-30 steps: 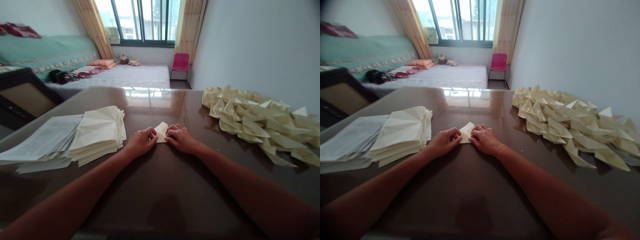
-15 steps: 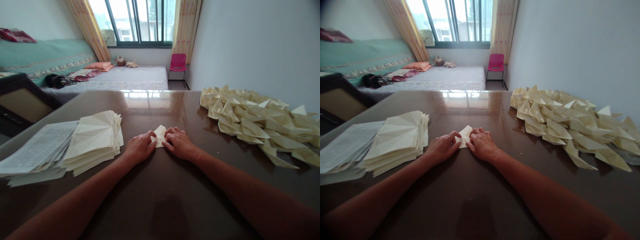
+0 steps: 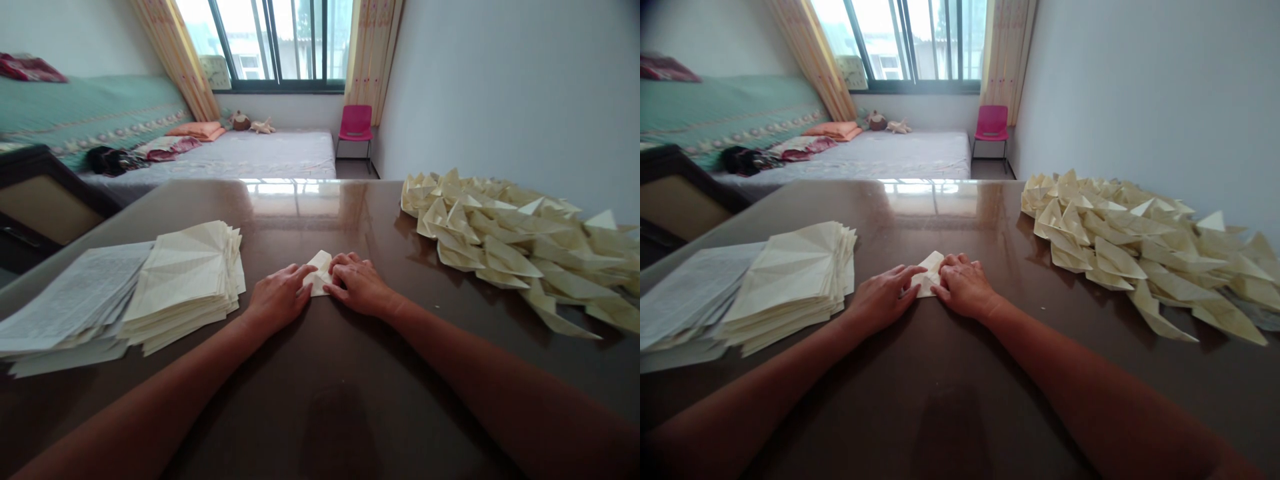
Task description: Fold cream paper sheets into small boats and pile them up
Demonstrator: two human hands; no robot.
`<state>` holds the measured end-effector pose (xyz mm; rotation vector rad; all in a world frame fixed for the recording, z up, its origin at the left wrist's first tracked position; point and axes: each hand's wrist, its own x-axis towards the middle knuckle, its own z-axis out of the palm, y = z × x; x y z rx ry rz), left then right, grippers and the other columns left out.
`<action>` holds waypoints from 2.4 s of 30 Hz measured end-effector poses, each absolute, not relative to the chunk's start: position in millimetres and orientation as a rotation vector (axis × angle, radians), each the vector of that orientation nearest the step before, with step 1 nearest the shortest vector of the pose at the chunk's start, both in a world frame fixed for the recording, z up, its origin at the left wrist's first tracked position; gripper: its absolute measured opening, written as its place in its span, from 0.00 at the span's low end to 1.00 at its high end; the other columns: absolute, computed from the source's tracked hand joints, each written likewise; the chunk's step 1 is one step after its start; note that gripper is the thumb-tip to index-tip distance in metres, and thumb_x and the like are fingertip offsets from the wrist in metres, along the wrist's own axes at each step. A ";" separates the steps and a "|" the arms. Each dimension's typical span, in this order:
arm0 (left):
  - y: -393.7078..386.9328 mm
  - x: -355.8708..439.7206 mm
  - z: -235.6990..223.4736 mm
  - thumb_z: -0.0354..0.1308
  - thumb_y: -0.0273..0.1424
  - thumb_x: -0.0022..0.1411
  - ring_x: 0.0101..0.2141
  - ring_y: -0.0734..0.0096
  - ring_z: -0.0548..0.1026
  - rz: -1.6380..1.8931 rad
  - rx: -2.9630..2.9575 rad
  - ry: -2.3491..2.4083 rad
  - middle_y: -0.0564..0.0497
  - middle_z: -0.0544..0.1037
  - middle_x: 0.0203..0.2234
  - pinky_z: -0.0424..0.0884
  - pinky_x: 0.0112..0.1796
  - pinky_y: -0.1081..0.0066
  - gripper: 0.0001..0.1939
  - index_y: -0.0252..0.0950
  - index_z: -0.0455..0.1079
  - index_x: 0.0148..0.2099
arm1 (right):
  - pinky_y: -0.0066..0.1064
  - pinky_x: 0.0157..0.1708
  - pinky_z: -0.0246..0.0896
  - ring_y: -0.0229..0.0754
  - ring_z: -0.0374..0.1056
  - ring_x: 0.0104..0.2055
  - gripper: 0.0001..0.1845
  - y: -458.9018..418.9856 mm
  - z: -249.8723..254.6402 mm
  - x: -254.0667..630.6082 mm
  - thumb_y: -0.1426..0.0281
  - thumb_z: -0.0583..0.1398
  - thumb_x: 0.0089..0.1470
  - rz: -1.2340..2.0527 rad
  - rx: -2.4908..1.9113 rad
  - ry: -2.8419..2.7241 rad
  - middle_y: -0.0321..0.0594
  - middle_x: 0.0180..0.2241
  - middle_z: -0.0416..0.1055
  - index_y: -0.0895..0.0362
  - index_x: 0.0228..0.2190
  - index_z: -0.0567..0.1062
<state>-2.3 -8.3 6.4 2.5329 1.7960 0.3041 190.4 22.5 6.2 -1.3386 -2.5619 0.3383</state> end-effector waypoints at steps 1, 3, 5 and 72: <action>-8.8 -2.4 6.2 0.46 0.37 0.67 0.38 0.66 0.73 0.330 2.591 1.772 0.51 0.74 0.41 0.66 0.32 0.71 0.17 0.48 0.63 0.56 | 0.40 0.43 0.54 0.46 0.59 0.48 0.13 22.2 5.6 189.9 0.60 0.57 0.57 0.352 -1.340 -2.551 0.41 0.44 0.69 0.57 0.27 0.71; -9.1 -2.8 5.4 0.46 0.35 0.67 0.45 0.64 0.70 0.388 2.739 1.632 0.51 0.73 0.46 0.68 0.37 0.69 0.17 0.49 0.66 0.55 | 0.40 0.43 0.55 0.46 0.60 0.47 0.13 22.7 3.7 189.8 0.61 0.57 0.57 0.358 -1.334 -2.533 0.41 0.44 0.69 0.57 0.27 0.71; -8.7 -3.5 4.1 0.46 0.33 0.68 0.48 0.64 0.67 0.401 2.857 1.441 0.53 0.73 0.48 0.67 0.43 0.68 0.15 0.48 0.69 0.53 | 0.41 0.44 0.55 0.46 0.60 0.48 0.12 26.4 1.5 192.8 0.62 0.57 0.57 0.359 -1.302 -2.520 0.42 0.44 0.70 0.57 0.27 0.72; -7.7 -36.0 10.4 0.51 0.35 0.65 0.52 0.62 0.68 0.653 2.760 1.317 0.46 0.73 0.51 0.66 0.53 0.62 0.18 0.38 0.69 0.55 | 0.33 0.44 0.60 0.42 0.64 0.42 0.17 26.7 15.0 212.5 0.71 0.50 0.62 0.145 -0.757 -2.807 0.38 0.46 0.75 0.52 0.46 0.76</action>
